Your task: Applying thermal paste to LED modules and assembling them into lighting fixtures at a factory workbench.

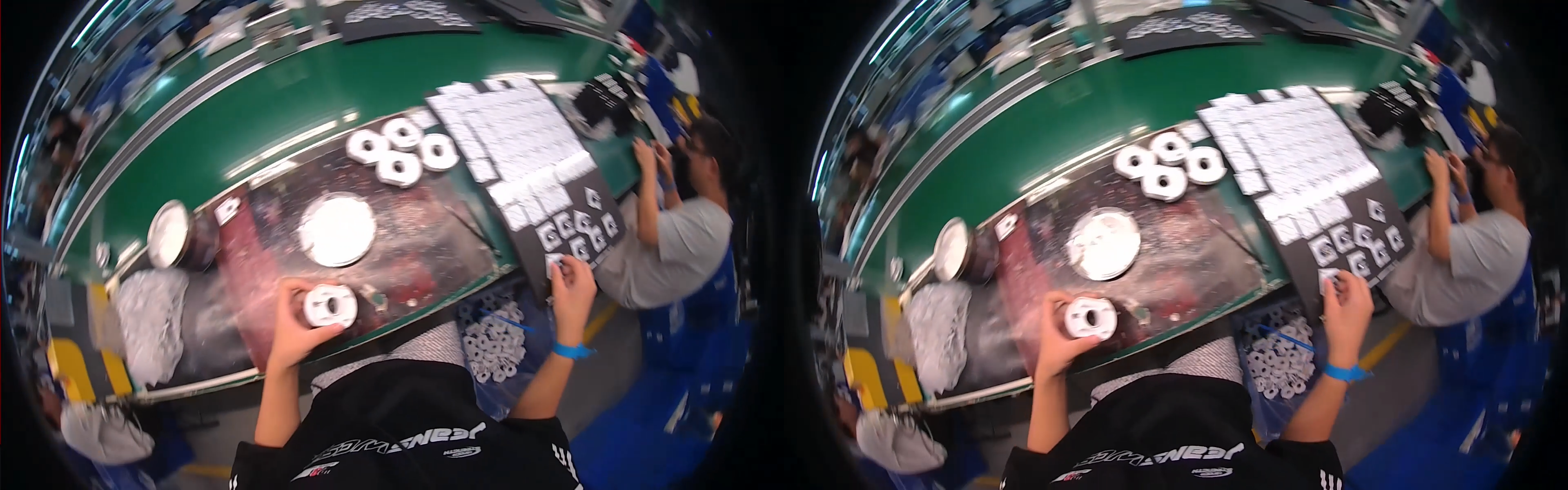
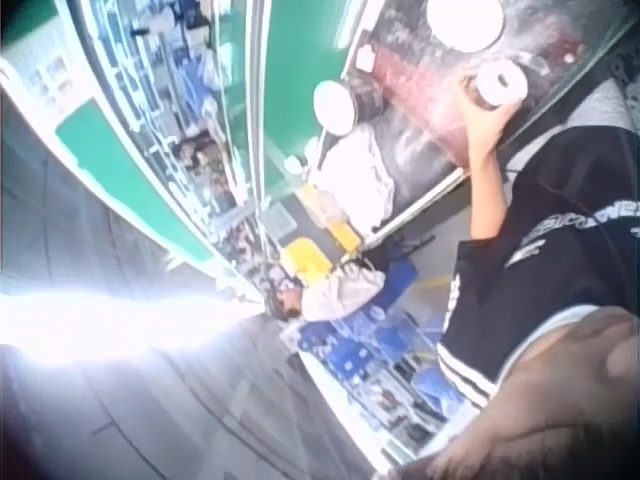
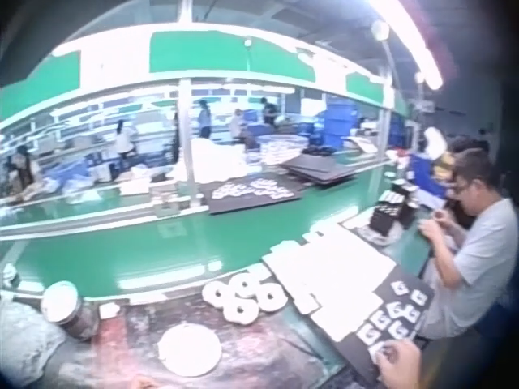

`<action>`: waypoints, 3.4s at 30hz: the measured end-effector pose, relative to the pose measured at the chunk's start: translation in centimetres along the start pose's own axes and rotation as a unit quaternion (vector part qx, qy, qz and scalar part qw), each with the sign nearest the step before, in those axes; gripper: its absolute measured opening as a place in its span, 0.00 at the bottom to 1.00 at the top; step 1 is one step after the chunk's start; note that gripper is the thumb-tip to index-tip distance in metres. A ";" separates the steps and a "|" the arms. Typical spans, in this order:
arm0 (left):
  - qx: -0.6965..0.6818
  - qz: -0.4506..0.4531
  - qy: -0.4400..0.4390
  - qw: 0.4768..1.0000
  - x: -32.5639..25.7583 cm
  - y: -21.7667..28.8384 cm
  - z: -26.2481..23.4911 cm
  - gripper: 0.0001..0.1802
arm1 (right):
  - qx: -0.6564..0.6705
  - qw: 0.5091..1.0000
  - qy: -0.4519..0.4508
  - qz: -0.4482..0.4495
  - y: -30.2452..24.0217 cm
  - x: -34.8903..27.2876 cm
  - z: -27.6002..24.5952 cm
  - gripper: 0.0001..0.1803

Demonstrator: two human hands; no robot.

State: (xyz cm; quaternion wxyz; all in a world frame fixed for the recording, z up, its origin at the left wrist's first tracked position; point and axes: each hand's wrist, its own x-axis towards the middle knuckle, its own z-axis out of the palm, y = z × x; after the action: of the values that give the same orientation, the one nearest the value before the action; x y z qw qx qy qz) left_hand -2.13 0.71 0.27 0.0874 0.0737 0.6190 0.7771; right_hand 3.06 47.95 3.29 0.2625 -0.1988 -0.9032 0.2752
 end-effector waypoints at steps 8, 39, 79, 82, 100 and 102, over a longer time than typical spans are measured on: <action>0.420 0.103 -0.014 0.902 -0.9 1.6 -0.4 0.32 | 0.410 0.883 -0.206 0.098 -8.4 -4.7 4.1 0.13; 0.408 0.105 -0.085 0.903 1.0 2.5 -0.6 0.41 | 0.241 0.907 -0.290 -0.186 -18.7 -6.6 11.3 0.17; 0.176 0.114 0.157 0.965 -2.7 0.4 4.3 0.46 | 0.606 0.712 -0.354 -0.001 -18.9 -8.4 12.2 0.30; 0.454 0.150 0.099 0.873 -0.2 1.9 3.3 0.58 | 0.315 0.831 -0.378 -0.260 -20.7 -4.5 10.9 0.21; 0.370 0.109 0.012 0.922 1.0 0.4 0.4 0.48 | 0.192 0.812 -0.396 -0.384 -22.4 -4.9 12.4 0.18; 0.371 0.105 0.007 0.922 1.0 0.5 0.3 0.47 | 0.186 0.821 -0.391 -0.373 -22.6 -4.9 12.3 0.18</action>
State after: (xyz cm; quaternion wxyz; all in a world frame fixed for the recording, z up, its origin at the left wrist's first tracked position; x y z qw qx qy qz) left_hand -3.05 1.12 0.80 -0.0331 0.1598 0.8524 0.4967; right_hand -5.16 23.27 6.37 0.0019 0.3302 -0.8670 0.3732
